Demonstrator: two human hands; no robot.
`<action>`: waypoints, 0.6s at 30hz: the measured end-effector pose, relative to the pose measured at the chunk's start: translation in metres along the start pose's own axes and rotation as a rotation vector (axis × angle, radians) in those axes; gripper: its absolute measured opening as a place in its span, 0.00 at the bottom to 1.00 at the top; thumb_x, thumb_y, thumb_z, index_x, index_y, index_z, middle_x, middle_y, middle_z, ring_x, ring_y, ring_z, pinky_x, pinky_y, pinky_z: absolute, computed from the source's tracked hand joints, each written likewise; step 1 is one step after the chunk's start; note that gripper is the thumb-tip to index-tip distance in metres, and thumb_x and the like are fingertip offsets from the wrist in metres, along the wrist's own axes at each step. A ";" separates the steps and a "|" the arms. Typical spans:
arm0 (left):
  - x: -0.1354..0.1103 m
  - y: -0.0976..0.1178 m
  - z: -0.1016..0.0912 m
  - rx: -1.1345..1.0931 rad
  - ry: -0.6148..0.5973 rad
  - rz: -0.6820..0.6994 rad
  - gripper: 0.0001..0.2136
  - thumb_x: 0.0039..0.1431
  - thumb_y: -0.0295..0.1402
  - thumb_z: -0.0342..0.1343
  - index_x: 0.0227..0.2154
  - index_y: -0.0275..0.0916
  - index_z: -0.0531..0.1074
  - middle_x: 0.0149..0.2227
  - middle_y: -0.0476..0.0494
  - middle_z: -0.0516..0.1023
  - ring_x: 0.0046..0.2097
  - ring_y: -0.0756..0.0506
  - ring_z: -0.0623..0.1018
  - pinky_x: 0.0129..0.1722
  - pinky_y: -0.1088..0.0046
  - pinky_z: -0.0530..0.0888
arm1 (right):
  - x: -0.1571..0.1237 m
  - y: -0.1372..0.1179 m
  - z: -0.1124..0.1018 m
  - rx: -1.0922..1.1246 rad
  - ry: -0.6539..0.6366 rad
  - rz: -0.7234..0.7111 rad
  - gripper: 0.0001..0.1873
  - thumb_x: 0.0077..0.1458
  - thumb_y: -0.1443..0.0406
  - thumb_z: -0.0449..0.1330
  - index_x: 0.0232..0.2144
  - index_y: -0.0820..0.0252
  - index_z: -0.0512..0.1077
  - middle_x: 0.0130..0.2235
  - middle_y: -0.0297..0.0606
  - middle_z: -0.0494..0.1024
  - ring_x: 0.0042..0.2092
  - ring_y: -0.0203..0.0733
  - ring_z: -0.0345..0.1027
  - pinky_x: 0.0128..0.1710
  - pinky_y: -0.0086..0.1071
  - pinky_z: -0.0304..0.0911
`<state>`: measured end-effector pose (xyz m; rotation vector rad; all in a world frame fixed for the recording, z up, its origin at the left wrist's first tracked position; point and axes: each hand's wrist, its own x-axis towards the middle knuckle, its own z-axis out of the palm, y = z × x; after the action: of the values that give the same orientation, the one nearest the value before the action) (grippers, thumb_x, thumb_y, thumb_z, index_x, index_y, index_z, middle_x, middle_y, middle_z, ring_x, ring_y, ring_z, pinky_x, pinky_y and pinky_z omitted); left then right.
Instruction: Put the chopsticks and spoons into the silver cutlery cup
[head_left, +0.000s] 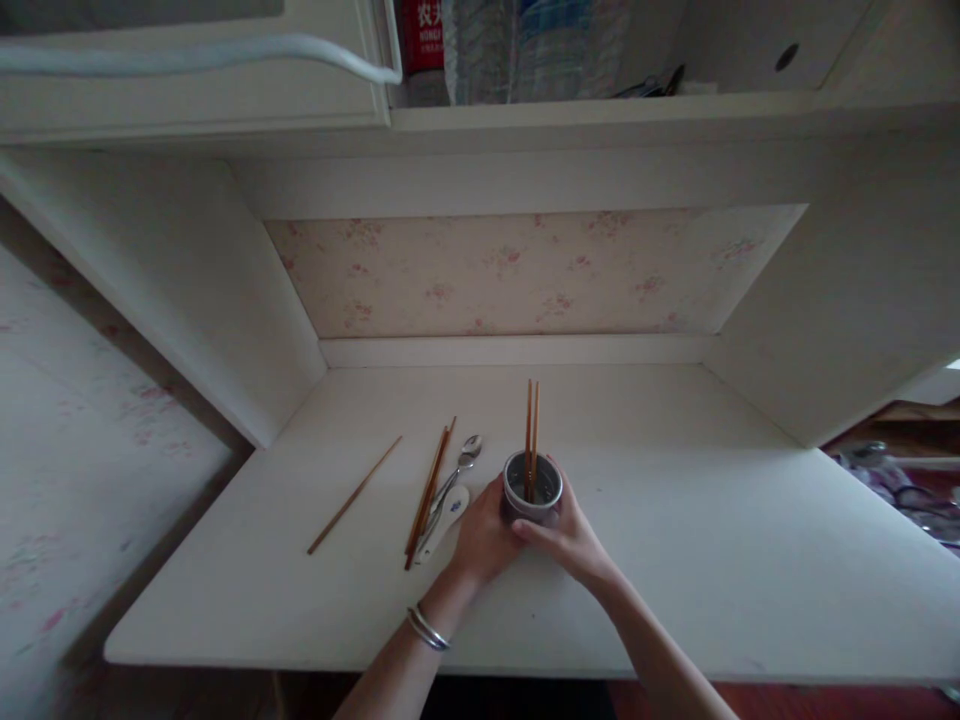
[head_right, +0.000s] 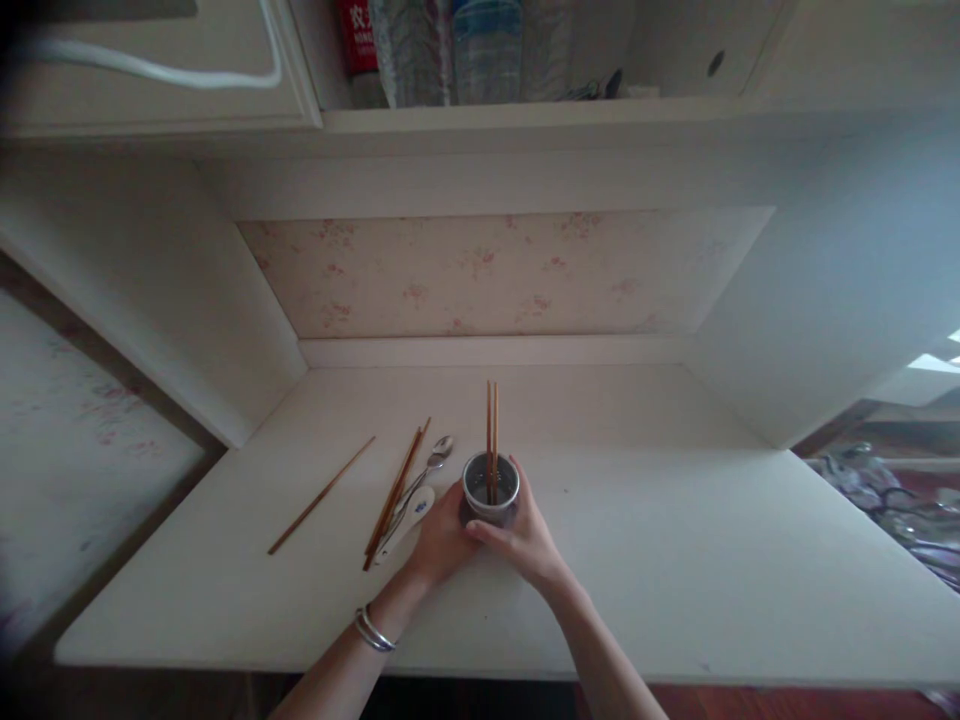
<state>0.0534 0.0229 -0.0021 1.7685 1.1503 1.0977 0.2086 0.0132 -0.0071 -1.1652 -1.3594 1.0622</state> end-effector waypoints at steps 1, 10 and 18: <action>-0.002 -0.001 0.001 0.030 0.005 0.018 0.23 0.51 0.30 0.63 0.52 0.43 0.70 0.51 0.41 0.77 0.51 0.38 0.76 0.52 0.58 0.73 | -0.001 0.003 0.002 -0.066 0.034 -0.014 0.50 0.41 0.59 0.72 0.63 0.55 0.55 0.59 0.47 0.70 0.61 0.53 0.64 0.61 0.49 0.59; -0.044 0.026 -0.052 0.372 0.138 0.009 0.08 0.63 0.36 0.53 0.40 0.43 0.75 0.43 0.42 0.80 0.46 0.43 0.78 0.50 0.65 0.74 | -0.004 0.016 0.001 -0.256 0.087 0.012 0.38 0.44 0.56 0.70 0.57 0.54 0.64 0.54 0.43 0.75 0.55 0.54 0.70 0.55 0.48 0.65; 0.000 -0.027 -0.189 0.879 0.174 -0.368 0.10 0.63 0.36 0.48 0.39 0.42 0.74 0.42 0.45 0.81 0.41 0.44 0.79 0.41 0.71 0.72 | -0.005 0.019 0.001 -0.268 0.077 0.008 0.39 0.46 0.55 0.69 0.58 0.54 0.63 0.55 0.44 0.74 0.57 0.55 0.68 0.57 0.50 0.62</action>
<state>-0.1299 0.0561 0.0409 1.9564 2.1930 0.5435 0.2095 0.0115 -0.0267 -1.3928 -1.4680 0.8484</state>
